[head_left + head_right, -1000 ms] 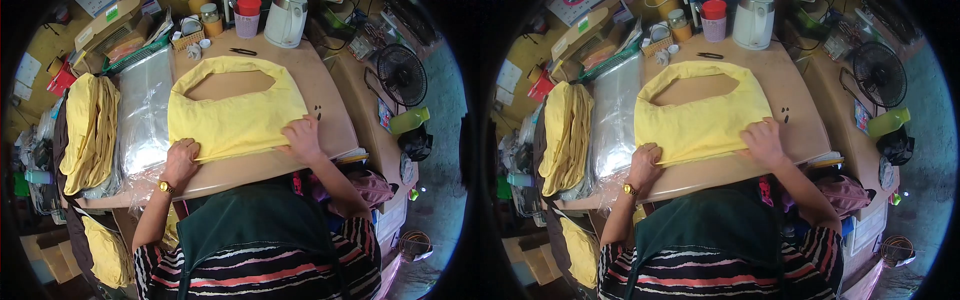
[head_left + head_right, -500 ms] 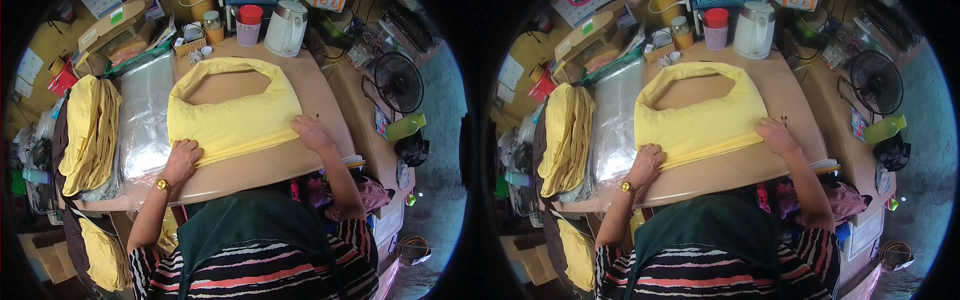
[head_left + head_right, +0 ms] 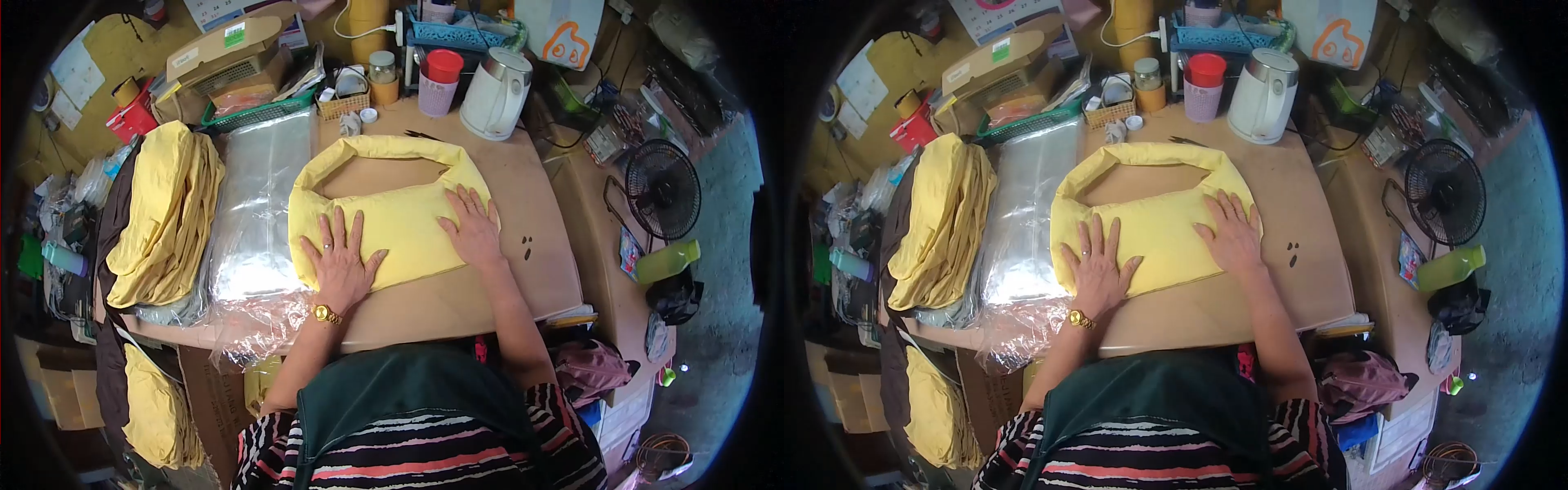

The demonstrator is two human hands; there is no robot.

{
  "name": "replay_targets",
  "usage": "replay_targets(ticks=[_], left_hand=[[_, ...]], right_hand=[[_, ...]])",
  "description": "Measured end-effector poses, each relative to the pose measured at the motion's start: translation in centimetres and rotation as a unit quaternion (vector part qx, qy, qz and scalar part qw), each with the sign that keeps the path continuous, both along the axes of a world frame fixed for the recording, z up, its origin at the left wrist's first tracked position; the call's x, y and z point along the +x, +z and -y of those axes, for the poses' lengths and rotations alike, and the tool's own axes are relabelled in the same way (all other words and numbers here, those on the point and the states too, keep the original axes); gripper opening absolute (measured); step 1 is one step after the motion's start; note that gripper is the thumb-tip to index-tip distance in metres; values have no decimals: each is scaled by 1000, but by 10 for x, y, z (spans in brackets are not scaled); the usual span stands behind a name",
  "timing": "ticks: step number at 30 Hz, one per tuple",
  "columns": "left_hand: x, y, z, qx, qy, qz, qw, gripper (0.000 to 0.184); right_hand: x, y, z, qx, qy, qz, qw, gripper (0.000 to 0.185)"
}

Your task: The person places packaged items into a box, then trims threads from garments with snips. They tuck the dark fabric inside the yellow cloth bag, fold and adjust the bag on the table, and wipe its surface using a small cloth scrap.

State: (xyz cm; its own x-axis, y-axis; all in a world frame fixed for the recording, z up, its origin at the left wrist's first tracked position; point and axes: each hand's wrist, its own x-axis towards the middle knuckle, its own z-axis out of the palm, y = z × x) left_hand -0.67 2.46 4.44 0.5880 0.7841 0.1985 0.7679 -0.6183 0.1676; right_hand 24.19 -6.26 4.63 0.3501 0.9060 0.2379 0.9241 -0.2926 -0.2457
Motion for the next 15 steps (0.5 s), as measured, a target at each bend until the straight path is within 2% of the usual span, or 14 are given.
replay_targets(ticks=[4, 10, 12, 14, 15], left_hand=[[-7, -5, 0, -6, -10, -2, 1000, 79], [-45, 4, 29, -65, -42, -39, 996, 83], [-55, 13, 38, -91, -48, -46, 994, 83], [-57, 26, 45, -122, -43, -54, 990, 81], [-48, 35, 44, -91, -67, -27, 993, 79]], right_hand=[[0, -13, 10, -14, 12, -4, 1000, 62], [-29, -14, 74, -5, -26, 46, 999, 64], [-31, -9, 92, -55, -45, 17, 997, 65], [-44, 5, 94, -53, -50, 36, 997, 65], [-53, 13, 93, -52, -52, 53, 996, 66]])
